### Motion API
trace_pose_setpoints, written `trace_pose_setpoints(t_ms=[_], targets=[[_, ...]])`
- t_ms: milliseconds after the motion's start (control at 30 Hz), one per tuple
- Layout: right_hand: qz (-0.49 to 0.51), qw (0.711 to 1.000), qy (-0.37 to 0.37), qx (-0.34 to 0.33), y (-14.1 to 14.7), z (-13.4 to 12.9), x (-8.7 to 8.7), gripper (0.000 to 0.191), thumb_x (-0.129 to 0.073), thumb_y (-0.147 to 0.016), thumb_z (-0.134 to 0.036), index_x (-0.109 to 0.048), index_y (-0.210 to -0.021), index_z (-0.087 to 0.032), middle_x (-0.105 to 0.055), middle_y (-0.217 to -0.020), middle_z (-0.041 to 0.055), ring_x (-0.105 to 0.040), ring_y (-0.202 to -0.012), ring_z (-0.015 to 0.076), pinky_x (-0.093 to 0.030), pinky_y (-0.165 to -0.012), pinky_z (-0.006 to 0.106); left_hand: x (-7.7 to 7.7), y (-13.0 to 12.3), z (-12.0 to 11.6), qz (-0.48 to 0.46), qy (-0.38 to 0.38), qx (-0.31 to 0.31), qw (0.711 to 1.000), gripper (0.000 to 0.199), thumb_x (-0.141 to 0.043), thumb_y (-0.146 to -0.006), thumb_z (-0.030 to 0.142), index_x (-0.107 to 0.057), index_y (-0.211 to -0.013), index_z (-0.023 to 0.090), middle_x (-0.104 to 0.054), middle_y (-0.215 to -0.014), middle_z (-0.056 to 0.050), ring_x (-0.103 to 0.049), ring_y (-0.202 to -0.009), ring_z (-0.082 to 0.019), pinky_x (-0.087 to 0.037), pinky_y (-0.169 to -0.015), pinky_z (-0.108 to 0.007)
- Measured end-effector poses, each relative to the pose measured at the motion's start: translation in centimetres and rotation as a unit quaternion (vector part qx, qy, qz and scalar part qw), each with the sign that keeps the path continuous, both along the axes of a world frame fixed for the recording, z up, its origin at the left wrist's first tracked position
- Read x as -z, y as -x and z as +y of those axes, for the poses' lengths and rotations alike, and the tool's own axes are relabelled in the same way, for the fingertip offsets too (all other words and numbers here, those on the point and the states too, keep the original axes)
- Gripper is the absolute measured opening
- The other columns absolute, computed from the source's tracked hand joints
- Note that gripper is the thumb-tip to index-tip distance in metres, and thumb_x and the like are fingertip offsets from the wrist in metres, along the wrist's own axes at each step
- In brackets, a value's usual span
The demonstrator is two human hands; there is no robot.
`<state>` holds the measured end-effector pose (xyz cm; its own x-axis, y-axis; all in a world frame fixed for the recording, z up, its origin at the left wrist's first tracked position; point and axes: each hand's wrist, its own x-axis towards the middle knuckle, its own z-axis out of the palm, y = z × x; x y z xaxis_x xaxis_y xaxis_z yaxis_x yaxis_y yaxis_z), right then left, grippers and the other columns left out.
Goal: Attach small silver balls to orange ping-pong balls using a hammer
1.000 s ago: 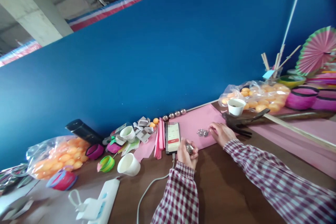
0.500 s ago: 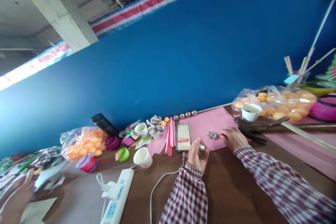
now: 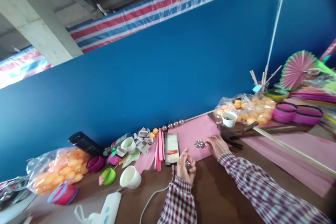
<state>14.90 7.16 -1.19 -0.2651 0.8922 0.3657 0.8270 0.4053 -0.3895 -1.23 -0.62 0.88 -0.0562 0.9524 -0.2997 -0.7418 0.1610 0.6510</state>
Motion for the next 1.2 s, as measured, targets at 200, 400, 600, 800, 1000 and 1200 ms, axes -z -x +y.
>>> trace_pose_setpoints(t_ms=[200,400,600,800,1000,1200], targets=[[0.014,1.0,0.009,0.0,-0.1,0.2,0.2,0.016,-0.046,-0.075,-0.021,-0.062,-0.075,-0.02,-0.061,-0.079,0.0032,-0.047,-0.075,0.0178,-0.032,-0.072,0.026,0.0,-0.7,0.0,0.019,-0.015,-0.03,0.999,0.031,-0.06,-0.067,0.037,-0.05,-0.088,0.017,-0.043,-0.056,0.004,-0.041,-0.042,-0.004,-0.021,-0.032,-0.012],[0.034,0.999,0.036,0.014,-0.1,0.3,-0.3,0.017,-0.047,-0.074,-0.023,-0.063,-0.079,-0.02,-0.062,-0.081,0.0035,-0.048,-0.075,0.0176,-0.032,-0.072,0.026,-2.1,-0.2,-0.4,-0.1,-0.022,-0.024,0.994,0.024,-0.055,-0.072,0.035,-0.057,-0.083,0.014,-0.058,-0.083,-0.007,-0.057,-0.079,-0.015,-0.047,-0.068,-0.027],[0.043,0.998,0.039,0.019,0.0,0.2,-0.5,0.018,-0.046,-0.075,-0.021,-0.063,-0.079,-0.019,-0.061,-0.081,0.0035,-0.048,-0.077,0.0165,-0.032,-0.072,0.025,-3.9,-0.2,0.3,0.021,-0.094,-0.011,0.995,0.022,-0.058,-0.07,0.019,-0.058,-0.091,0.015,-0.06,-0.092,-0.01,-0.056,-0.088,-0.018,-0.042,-0.078,-0.033],[0.039,0.998,0.046,0.025,0.0,0.2,-0.8,0.016,-0.046,-0.075,-0.019,-0.062,-0.078,-0.02,-0.061,-0.081,0.0029,-0.048,-0.075,0.0154,-0.031,-0.07,0.024,-3.8,0.4,3.3,0.187,-0.101,-0.017,0.977,0.03,-0.052,-0.074,0.036,-0.052,-0.094,0.015,-0.056,-0.077,-0.005,-0.055,-0.065,-0.011,-0.04,-0.054,-0.021],[0.041,0.997,0.065,0.025,0.1,0.7,-0.2,0.014,-0.049,-0.073,-0.02,-0.062,-0.078,-0.02,-0.061,-0.081,0.0034,-0.048,-0.075,0.0168,-0.031,-0.069,0.025,-2.9,1.1,9.3,0.541,-0.135,0.037,0.829,0.032,-0.042,-0.077,0.035,-0.052,-0.1,0.015,-0.053,-0.08,-0.005,-0.053,-0.068,-0.012,-0.043,-0.062,-0.027],[0.052,0.997,0.051,0.015,0.1,1.1,0.5,0.018,-0.045,-0.074,-0.02,-0.062,-0.078,-0.02,-0.061,-0.08,0.0042,-0.048,-0.073,0.0169,-0.032,-0.068,0.026,-2.7,-0.1,15.7,0.687,-0.183,0.065,0.7,0.042,-0.062,-0.057,0.007,-0.054,-0.097,0.019,-0.051,-0.096,-0.005,-0.046,-0.093,-0.018,-0.032,-0.089,-0.035]])
